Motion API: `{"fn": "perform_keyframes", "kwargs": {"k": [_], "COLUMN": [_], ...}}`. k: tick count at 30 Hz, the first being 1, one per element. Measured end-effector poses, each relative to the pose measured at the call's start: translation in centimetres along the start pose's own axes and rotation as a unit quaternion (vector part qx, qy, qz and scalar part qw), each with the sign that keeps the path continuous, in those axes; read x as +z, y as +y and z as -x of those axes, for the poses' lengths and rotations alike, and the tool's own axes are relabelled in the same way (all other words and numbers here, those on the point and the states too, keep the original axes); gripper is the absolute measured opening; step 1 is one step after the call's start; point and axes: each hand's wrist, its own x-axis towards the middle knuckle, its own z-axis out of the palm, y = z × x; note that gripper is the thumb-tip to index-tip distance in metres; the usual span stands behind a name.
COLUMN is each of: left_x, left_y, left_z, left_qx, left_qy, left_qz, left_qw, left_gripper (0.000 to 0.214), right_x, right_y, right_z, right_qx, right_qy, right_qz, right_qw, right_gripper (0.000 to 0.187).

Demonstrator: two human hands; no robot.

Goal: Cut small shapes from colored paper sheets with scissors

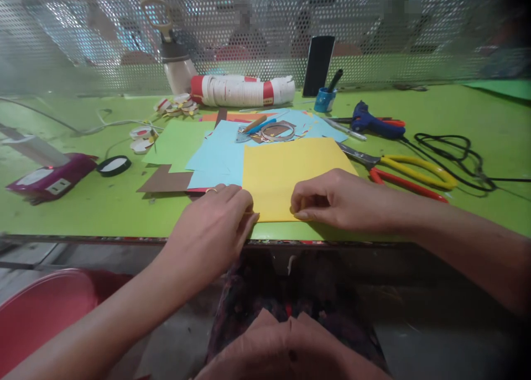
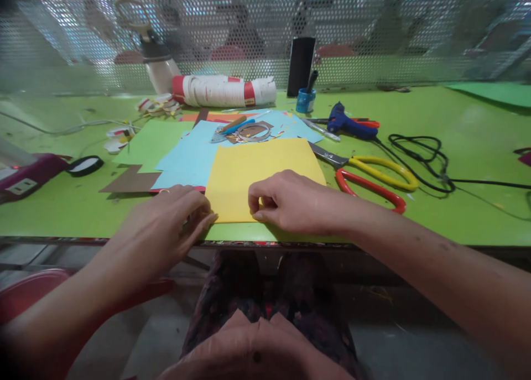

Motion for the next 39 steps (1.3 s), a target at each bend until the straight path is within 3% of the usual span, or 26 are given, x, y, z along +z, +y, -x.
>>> {"fn": "perform_keyframes", "kwargs": {"k": [7,12,20,28,33,39], "left_x": [0.6,0.4,2.0,3.2,3.8,4.0], "left_y": [1.1,3.2,5.5,6.0,5.8,5.3], "left_z": [1.3,1.8,2.8,3.2,3.4,3.8], "left_qx": [0.076,0.170,0.156,0.125,0.135,0.155], "left_qy": [0.131,0.105,0.151,0.138,0.138,0.103], "left_qz": [-0.052,0.003,-0.040,-0.040,-0.055,-0.056], "left_qw": [0.987,0.980,0.975,0.982,0.980,0.981], "left_gripper": [0.019,0.022,0.037,0.044,0.046,0.049], "right_x": [-0.1,-0.3,-0.4,-0.1,0.8,3.2], "right_y": [-0.1,0.2,0.3,0.5,0.8,-0.4], "right_z": [-0.3,-0.8,-1.0,-0.2,1.0,3.5], "right_qx": [0.000,-0.015,-0.026,-0.031,-0.096,-0.233], "right_qy": [-0.015,-0.031,-0.027,-0.007,0.082,0.224], "right_qz": [0.005,-0.005,-0.020,-0.020,0.041,0.174], "right_qw": [1.000,0.999,0.999,0.999,0.991,0.930], "right_gripper": [0.011,0.010,0.009,0.013,0.017,0.022]}}
